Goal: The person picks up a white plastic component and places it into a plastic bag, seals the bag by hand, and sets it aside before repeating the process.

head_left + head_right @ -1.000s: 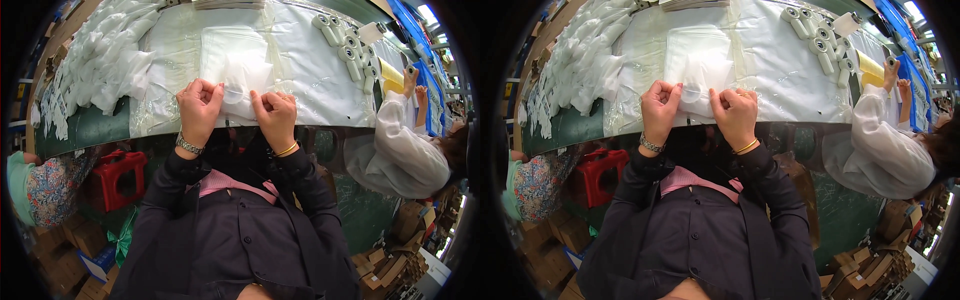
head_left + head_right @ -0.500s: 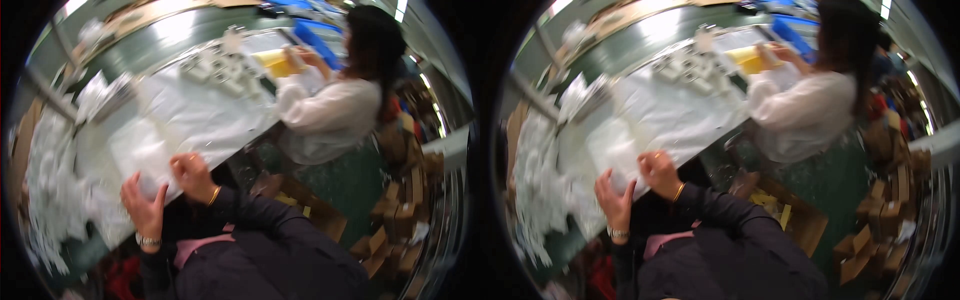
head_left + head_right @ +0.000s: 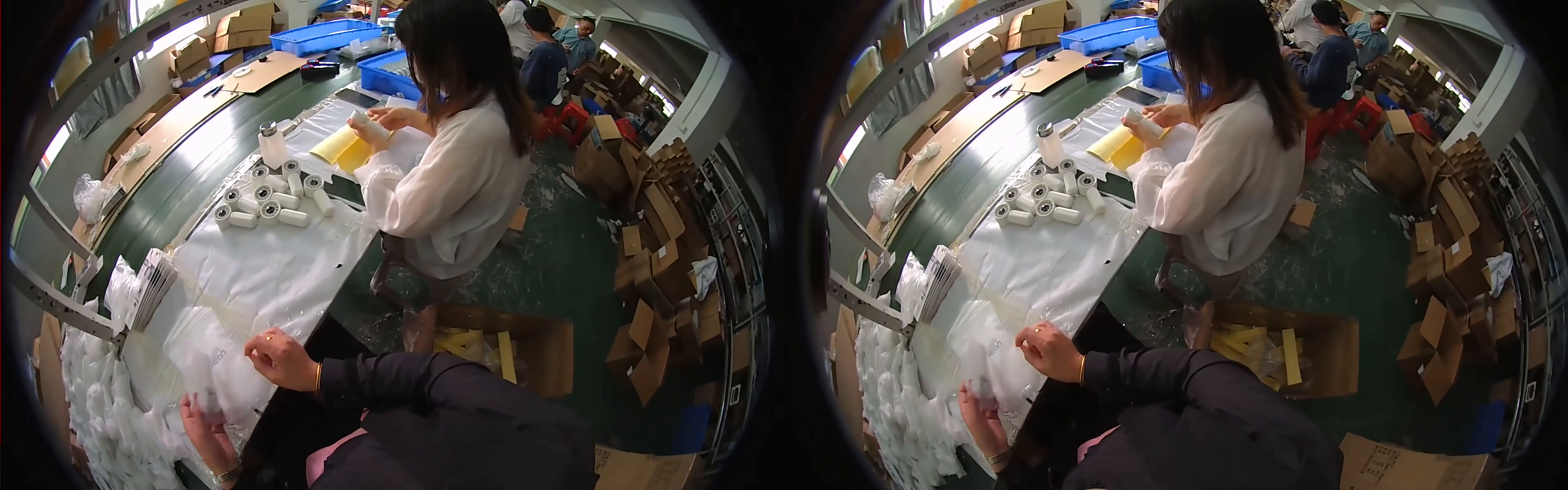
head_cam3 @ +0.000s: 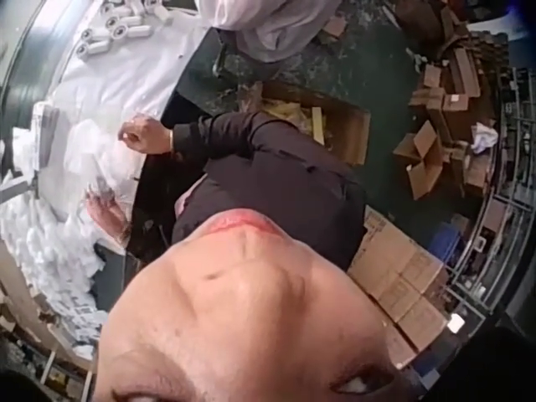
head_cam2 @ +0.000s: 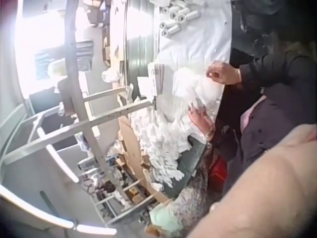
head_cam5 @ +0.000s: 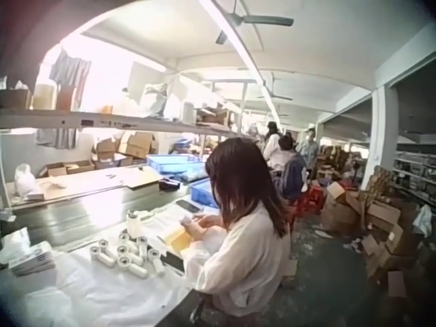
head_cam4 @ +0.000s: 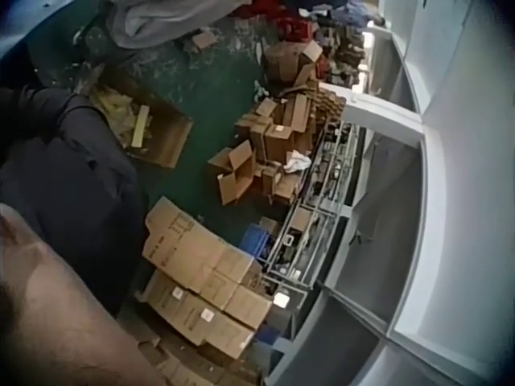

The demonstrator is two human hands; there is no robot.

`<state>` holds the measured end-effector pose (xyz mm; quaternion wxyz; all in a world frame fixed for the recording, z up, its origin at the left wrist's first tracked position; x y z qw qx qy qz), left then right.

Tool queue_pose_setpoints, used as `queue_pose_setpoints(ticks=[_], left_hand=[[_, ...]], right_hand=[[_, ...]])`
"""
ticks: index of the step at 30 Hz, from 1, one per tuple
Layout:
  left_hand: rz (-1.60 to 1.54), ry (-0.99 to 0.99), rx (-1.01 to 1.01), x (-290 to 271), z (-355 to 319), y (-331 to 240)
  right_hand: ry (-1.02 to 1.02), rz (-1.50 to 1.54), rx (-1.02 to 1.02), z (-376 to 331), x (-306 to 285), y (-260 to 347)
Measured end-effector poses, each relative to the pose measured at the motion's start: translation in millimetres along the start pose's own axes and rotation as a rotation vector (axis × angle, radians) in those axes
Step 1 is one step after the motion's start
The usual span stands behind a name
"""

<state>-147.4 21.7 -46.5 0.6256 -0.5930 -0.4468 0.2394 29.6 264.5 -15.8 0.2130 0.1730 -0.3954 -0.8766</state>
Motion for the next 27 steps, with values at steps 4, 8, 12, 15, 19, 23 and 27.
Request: queue_pose_setpoints(ticks=[4,8,12,15,19,23,27], left_hand=[[-0.076,-0.256,0.127,-62,-22,-58],[0.464,-0.510,0.358,-103,-3,-106],[1.052,-0.724,0.654,-117,12,-157],[1.231,-0.835,0.726,-137,-4,-184],[1.362,-0.873,0.731,-167,23,-211],[1.501,-0.998,0.635,-214,79,-241],[1.638,-0.978,0.562,-249,131,-239]], right_hand=[[0.006,0.030,0.048,-7,14,5],[0.020,-0.127,0.089,-5,-2,-10],[0.032,-0.072,0.128,2,-11,-6],[0.104,0.025,0.159,-1,5,-8],[0.171,0.043,0.197,-7,5,-10],[0.158,0.040,0.221,-10,3,-13],[0.088,0.022,0.172,-7,-1,-13]])
Point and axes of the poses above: each hand's wrist, its own z-axis towards the middle knuckle, its own x-axis out of the palm, y = z × x, the point moved 8 cm from there along z, towards the middle knuckle, and after that the axes turned 6 degrees about -y, right-handed, at the moved point
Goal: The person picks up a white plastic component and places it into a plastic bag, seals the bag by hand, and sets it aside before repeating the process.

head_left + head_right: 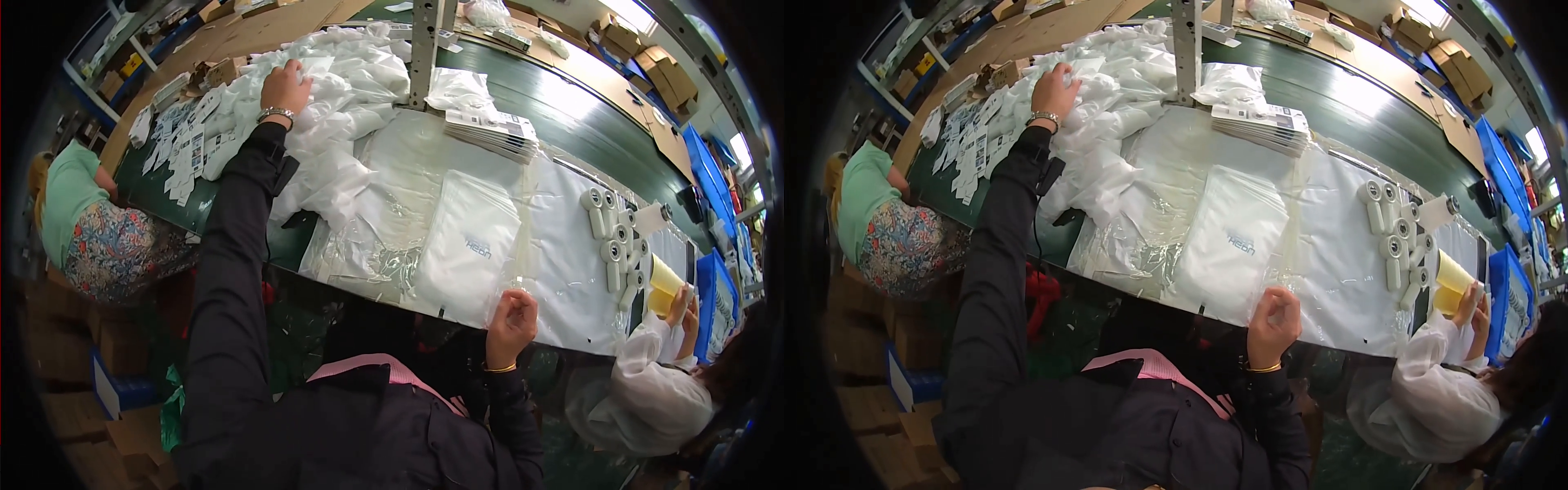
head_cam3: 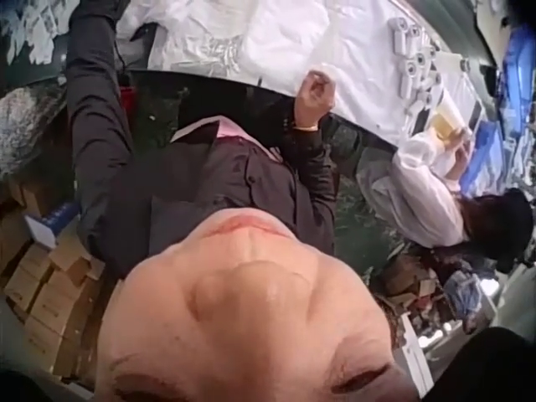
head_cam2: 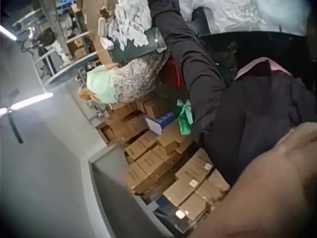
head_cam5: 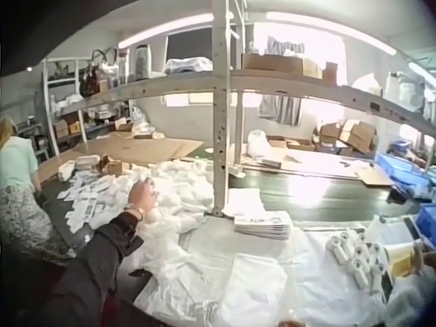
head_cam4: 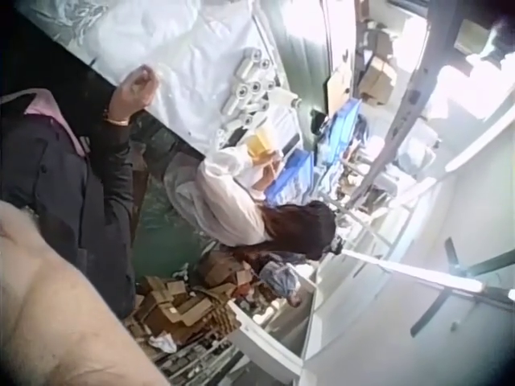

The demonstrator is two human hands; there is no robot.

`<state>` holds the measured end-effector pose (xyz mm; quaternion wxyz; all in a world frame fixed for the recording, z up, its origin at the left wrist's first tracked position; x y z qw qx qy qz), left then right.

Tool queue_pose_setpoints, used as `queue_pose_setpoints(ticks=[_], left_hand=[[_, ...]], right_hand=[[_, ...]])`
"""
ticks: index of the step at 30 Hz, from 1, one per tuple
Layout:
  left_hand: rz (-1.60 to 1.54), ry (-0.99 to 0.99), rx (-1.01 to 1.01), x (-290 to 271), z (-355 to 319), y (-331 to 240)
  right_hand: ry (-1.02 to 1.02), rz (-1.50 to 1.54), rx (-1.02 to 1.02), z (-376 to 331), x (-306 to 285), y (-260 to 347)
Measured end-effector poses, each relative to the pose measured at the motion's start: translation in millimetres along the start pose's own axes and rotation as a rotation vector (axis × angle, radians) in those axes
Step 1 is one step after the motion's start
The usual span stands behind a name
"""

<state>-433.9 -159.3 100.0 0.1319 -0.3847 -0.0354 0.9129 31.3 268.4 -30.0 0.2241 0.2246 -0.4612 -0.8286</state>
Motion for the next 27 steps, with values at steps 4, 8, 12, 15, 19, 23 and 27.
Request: queue_pose_setpoints(ticks=[4,8,12,15,19,23,27], left_hand=[[0.036,-0.056,0.144,10,10,59],[0.025,-0.322,0.235,-21,-6,38],[-0.478,-0.165,0.241,-105,-94,-100],[-0.654,-0.032,0.183,-154,-170,-167],[-0.777,0.092,0.093,-152,-259,-196],[-0.835,0.131,0.019,-136,-299,-210],[-0.792,0.077,0.049,-133,-302,-209]], right_hand=[[0.033,-0.039,-0.064,2,6,8],[0.095,0.012,0.083,8,12,6],[0.137,0.102,0.199,39,-6,4],[0.159,-0.116,0.129,82,-28,-2],[0.081,-0.357,0.031,157,-59,-28],[0.128,-0.631,-0.094,229,-56,-56],[0.162,-1.076,-0.164,268,-34,-69]])
Point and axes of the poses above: each hand's wrist, its own z-axis towards the middle knuckle, its own x-axis out of the palm, y = z × x, the point moved 8 cm from there along z, towards the middle knuckle, and after that the axes turned 6 degrees about -y, right-handed, at the moved point
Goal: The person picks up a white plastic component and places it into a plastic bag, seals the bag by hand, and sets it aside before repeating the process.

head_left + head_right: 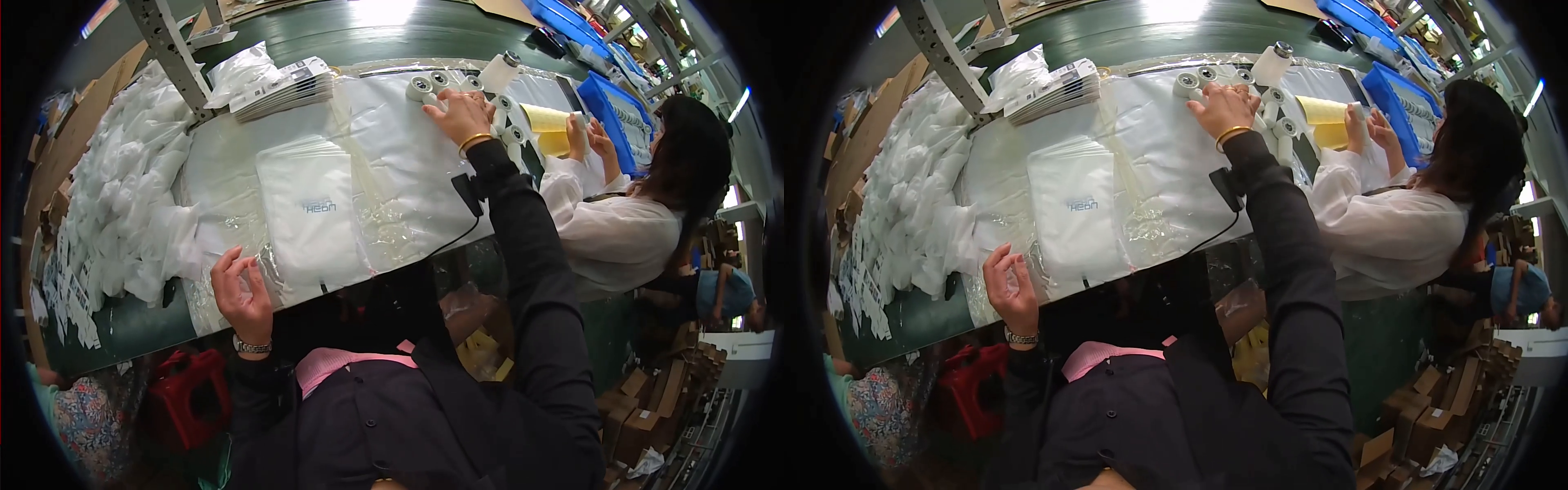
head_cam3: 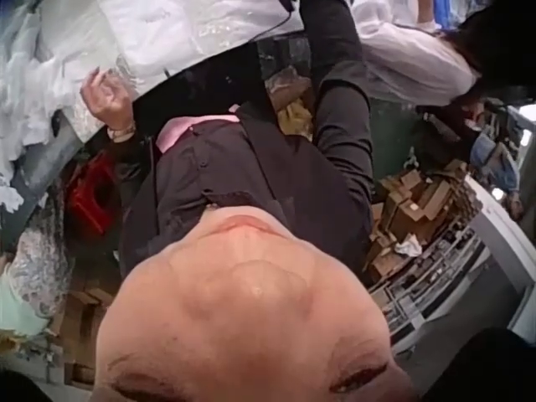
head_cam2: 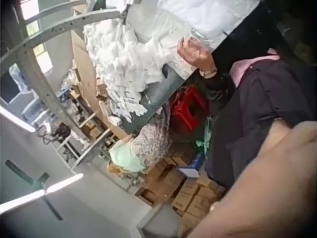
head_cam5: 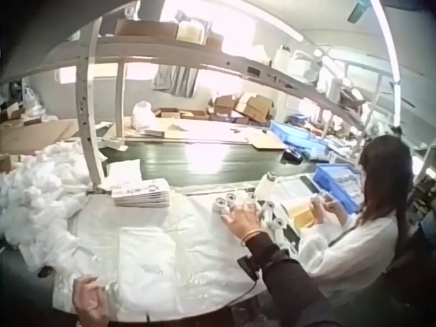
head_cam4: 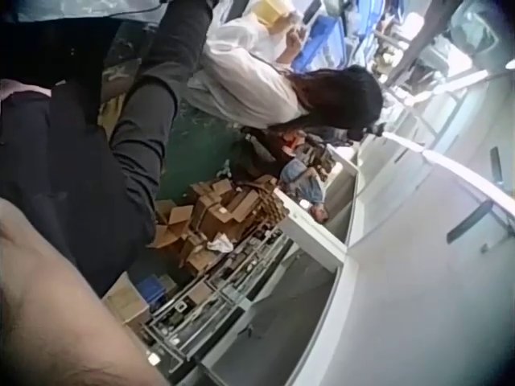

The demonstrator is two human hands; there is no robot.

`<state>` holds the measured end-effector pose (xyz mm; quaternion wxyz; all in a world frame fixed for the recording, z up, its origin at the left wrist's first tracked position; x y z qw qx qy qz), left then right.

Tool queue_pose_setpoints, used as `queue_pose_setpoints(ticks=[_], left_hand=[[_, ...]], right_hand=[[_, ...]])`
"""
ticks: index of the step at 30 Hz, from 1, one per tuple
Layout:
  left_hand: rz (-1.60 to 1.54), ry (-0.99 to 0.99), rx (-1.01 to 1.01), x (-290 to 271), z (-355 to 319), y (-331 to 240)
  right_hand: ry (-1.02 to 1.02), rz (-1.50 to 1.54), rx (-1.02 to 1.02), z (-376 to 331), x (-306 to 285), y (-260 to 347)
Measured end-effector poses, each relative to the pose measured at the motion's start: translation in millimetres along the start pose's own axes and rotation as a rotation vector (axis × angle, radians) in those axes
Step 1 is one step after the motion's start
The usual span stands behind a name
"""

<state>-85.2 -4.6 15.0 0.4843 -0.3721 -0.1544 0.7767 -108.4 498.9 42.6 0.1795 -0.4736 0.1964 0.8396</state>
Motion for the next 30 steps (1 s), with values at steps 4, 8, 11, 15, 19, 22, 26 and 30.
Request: queue_pose_setpoints(ticks=[4,8,11,15,19,22,26,30], left_hand=[[0.027,0.023,-0.005,3,-3,3],[0.080,0.010,0.051,4,-4,3],[0.105,-0.003,0.062,3,-5,1],[0.113,0.000,0.081,7,-2,-3],[0.112,0.018,0.095,7,-3,-5],[0.094,0.035,0.110,9,-8,-9],[0.046,0.064,0.168,14,-6,-16],[0.036,0.099,0.251,9,-10,-22]], right_hand=[[0.154,-0.150,0.018,18,25,-4],[0.225,-0.171,-0.064,12,26,7],[0.308,-0.060,-0.155,-17,12,28],[0.366,0.227,-0.449,-68,-7,43],[0.150,0.273,-0.788,-109,-60,73],[-0.065,0.193,-0.863,-124,-82,73],[-0.041,0.422,-0.451,-145,-76,58],[-0.094,0.409,-0.285,-181,-74,83]])
Point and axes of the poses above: each hand's wrist, its own z-axis towards the middle knuckle, its own x-axis out of the palm, y = z × x, the point moved 8 cm from there along z, towards the middle knuckle, and after that the axes turned 6 degrees about -y, right-handed, at the moved point
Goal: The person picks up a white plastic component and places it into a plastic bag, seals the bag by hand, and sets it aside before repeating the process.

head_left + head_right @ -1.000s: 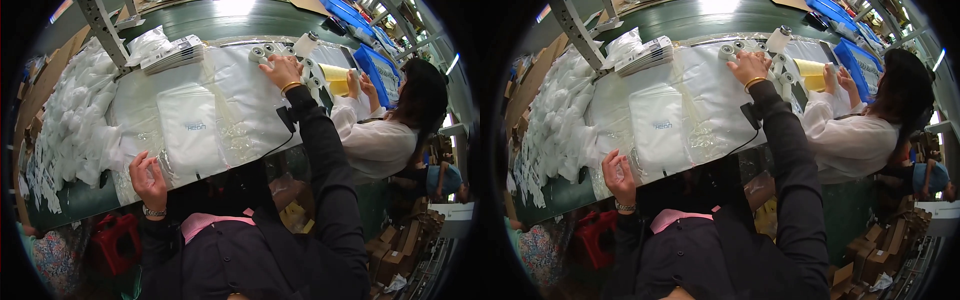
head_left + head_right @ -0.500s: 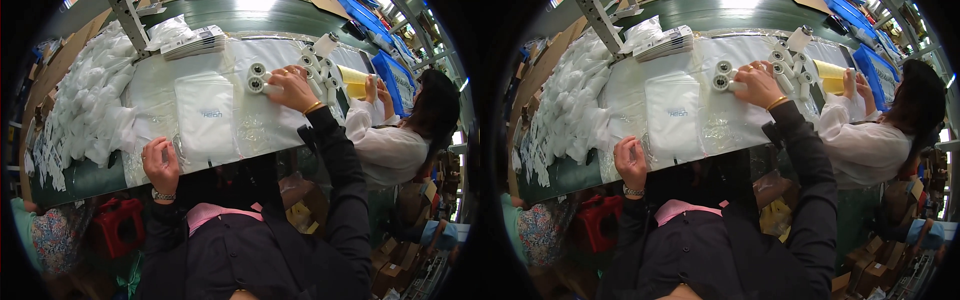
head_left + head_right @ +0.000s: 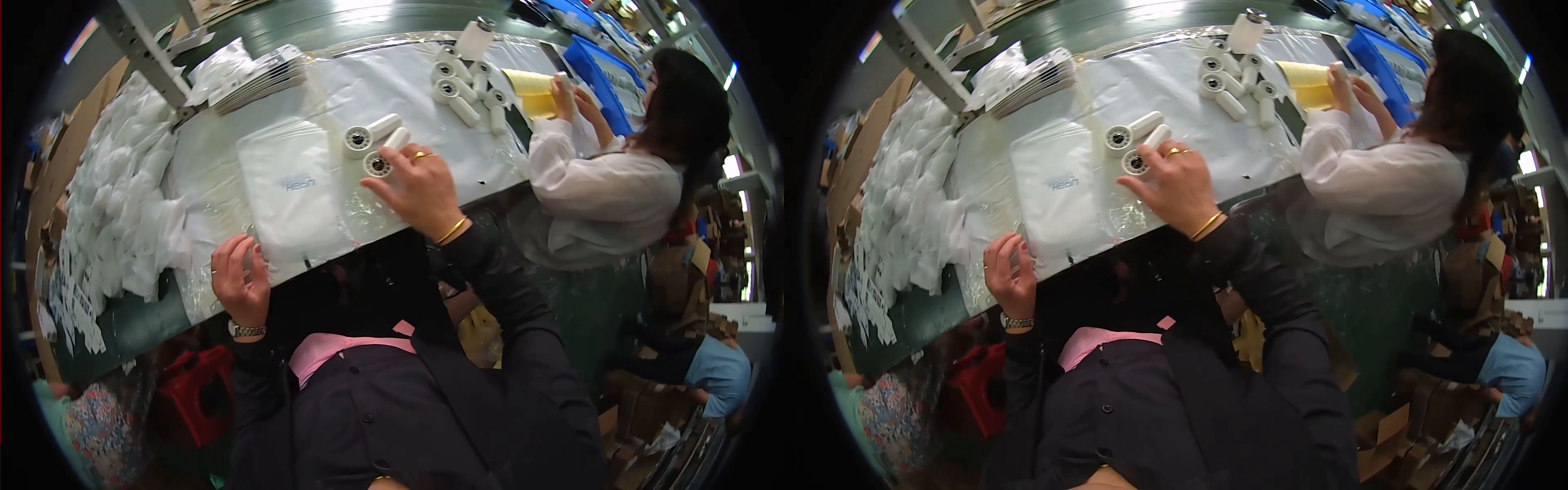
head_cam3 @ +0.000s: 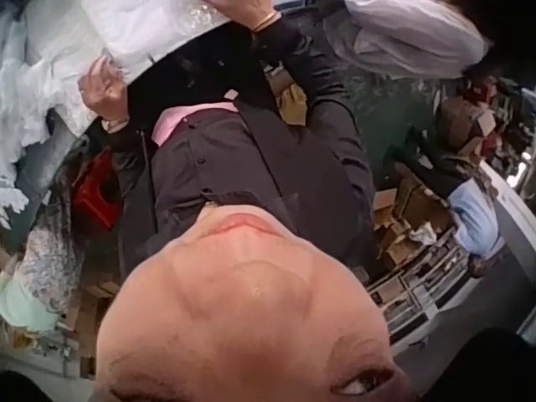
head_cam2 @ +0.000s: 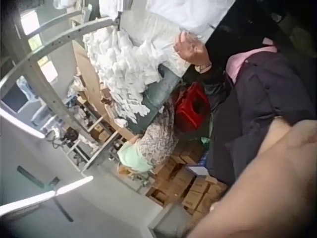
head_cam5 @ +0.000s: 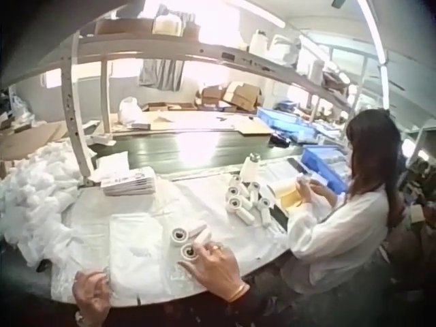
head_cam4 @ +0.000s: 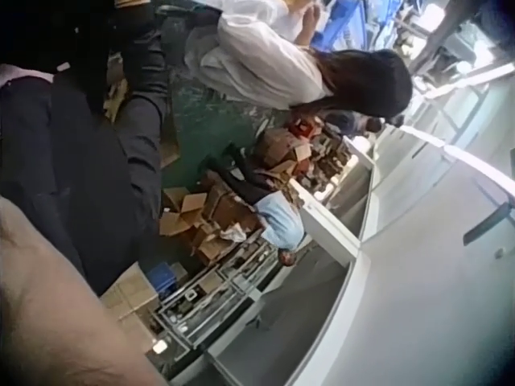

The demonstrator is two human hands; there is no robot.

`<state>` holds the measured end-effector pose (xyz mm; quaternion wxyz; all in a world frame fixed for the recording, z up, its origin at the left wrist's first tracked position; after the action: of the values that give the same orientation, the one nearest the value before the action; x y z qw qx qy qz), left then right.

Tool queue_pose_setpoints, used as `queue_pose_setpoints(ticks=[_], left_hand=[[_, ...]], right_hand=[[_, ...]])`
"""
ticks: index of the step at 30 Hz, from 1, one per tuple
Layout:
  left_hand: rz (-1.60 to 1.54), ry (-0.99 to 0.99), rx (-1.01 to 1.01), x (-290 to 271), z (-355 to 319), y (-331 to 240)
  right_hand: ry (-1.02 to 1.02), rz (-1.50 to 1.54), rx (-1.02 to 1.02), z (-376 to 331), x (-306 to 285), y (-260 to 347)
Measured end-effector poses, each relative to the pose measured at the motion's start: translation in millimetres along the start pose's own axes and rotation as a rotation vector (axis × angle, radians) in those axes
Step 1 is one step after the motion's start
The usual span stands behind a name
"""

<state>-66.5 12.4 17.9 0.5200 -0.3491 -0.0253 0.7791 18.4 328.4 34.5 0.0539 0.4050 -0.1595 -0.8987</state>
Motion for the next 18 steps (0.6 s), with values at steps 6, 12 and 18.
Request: queue_pose_setpoints(ticks=[6,12,18], left_hand=[[0.010,0.064,0.083,7,0,-3],[0.069,0.120,0.119,1,1,-19],[0.034,0.194,0.150,12,2,-18]], right_hand=[[-0.127,-0.124,0.052,-15,7,4],[-0.159,-0.151,0.100,-22,8,5],[-0.219,0.328,0.197,-43,-23,22]])
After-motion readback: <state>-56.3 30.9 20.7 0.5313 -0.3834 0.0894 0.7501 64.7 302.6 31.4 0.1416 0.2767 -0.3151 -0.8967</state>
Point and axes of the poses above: each hand's wrist, its own z-axis towards the middle knuckle, its own x-axis out of the palm, y = z × x, the point moved 8 cm from there along z, towards the middle knuckle, and after that the axes turned 6 degrees about -y, right-handed, at the moved point
